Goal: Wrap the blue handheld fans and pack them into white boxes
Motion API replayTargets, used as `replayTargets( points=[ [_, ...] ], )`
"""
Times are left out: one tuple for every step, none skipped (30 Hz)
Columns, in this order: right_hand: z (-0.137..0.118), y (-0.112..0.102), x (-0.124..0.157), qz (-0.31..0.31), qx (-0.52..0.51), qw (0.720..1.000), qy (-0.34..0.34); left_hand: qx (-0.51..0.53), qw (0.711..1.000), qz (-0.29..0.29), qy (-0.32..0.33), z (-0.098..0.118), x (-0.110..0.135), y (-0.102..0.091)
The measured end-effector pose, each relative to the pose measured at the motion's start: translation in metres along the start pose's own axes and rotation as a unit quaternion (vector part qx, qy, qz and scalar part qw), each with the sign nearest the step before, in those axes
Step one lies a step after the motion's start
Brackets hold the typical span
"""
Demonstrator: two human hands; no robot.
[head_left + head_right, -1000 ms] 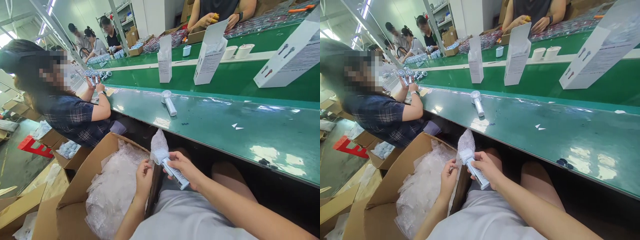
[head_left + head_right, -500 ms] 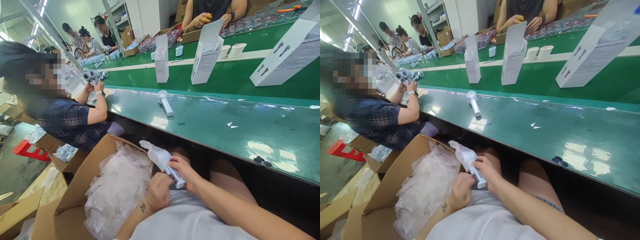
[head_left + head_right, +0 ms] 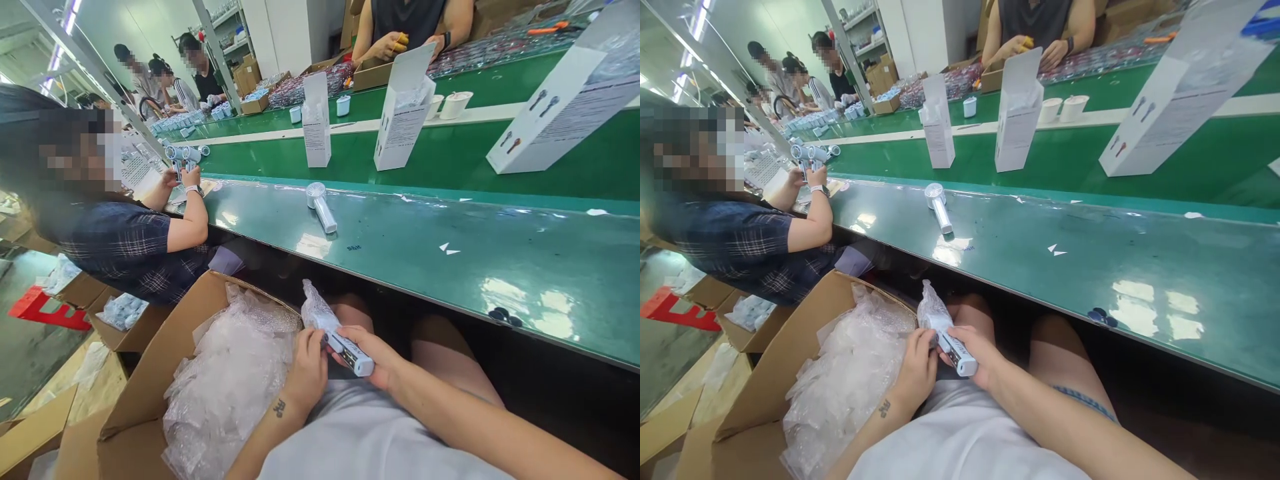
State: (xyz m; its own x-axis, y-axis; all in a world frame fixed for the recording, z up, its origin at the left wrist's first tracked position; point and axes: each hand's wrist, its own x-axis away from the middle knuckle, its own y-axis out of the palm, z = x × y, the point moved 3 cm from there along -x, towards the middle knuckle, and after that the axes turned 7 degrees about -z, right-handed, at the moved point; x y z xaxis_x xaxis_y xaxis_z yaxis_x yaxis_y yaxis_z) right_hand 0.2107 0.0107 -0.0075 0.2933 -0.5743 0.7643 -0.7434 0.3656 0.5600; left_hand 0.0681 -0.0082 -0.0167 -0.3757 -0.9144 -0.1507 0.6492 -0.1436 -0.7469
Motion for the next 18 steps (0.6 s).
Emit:
replayTargets(
  points=[
    [0.001,-0.001,-0.001,-0.003,-0.007,1.0,0.004,-0.031,0.999,-0.001,0.017,0.0,0.002,0.003],
    [0.001,-0.001,-0.001,-0.008,-0.013,1.0,0.013,-0.054,0.998,0.008,0.024,-0.001,0.003,0.006],
    [0.003,-0.001,-0.002,-0.014,-0.017,0.999,0.026,-0.066,0.997,0.025,0.024,-0.002,0.004,0.006],
    [0.004,-0.002,-0.002,-0.019,-0.018,0.999,0.04,-0.069,0.996,0.046,0.023,-0.003,0.003,0.006],
    [0.005,-0.002,-0.002,-0.024,-0.018,0.998,0.052,-0.065,0.995,0.07,0.023,-0.003,0.002,0.003],
    [0.005,-0.002,-0.003,-0.025,-0.017,0.998,0.058,-0.056,0.994,0.09,0.026,-0.002,0.001,0.0],
    [0.005,-0.002,-0.003,-0.025,-0.016,0.998,0.057,-0.045,0.993,0.106,0.031,0.001,-0.001,-0.003],
    [0.005,-0.003,-0.004,-0.022,-0.016,0.998,0.053,-0.031,0.992,0.114,0.037,0.004,-0.002,-0.007],
    [0.005,-0.003,-0.004,-0.019,-0.014,0.999,0.048,-0.014,0.992,0.117,0.045,0.009,-0.003,-0.01],
    [0.004,-0.003,-0.005,-0.019,-0.012,0.999,0.044,0.007,0.992,0.11,0.053,0.014,-0.004,-0.013],
    [0.004,-0.003,-0.005,-0.022,-0.008,0.999,0.041,0.031,0.993,0.096,0.058,0.02,-0.005,-0.015],
    [0.005,-0.004,-0.006,-0.027,-0.002,0.999,0.041,0.057,0.994,0.076,0.051,0.025,-0.007,-0.015],
    [0.006,-0.004,-0.008,-0.033,0.007,0.999,0.042,0.089,0.994,0.055,0.027,0.029,-0.009,-0.016],
    [0.007,-0.004,-0.009,-0.038,0.018,0.998,0.045,0.125,0.991,0.042,-0.011,0.031,-0.012,-0.016],
    [0.008,-0.004,-0.01,-0.039,0.03,0.998,0.046,0.161,0.985,0.035,-0.057,0.032,-0.014,-0.016],
    [0.009,-0.005,-0.01,-0.037,0.042,0.997,0.046,0.194,0.975,0.03,-0.1,0.032,-0.017,-0.015],
    [0.008,-0.007,-0.008,-0.032,0.054,0.997,0.044,0.222,0.966,0.023,-0.13,0.033,-0.02,-0.016],
    [0.007,-0.008,-0.005,-0.026,0.062,0.997,0.04,0.244,0.959,0.014,-0.144,0.034,-0.022,-0.016]
  ],
)
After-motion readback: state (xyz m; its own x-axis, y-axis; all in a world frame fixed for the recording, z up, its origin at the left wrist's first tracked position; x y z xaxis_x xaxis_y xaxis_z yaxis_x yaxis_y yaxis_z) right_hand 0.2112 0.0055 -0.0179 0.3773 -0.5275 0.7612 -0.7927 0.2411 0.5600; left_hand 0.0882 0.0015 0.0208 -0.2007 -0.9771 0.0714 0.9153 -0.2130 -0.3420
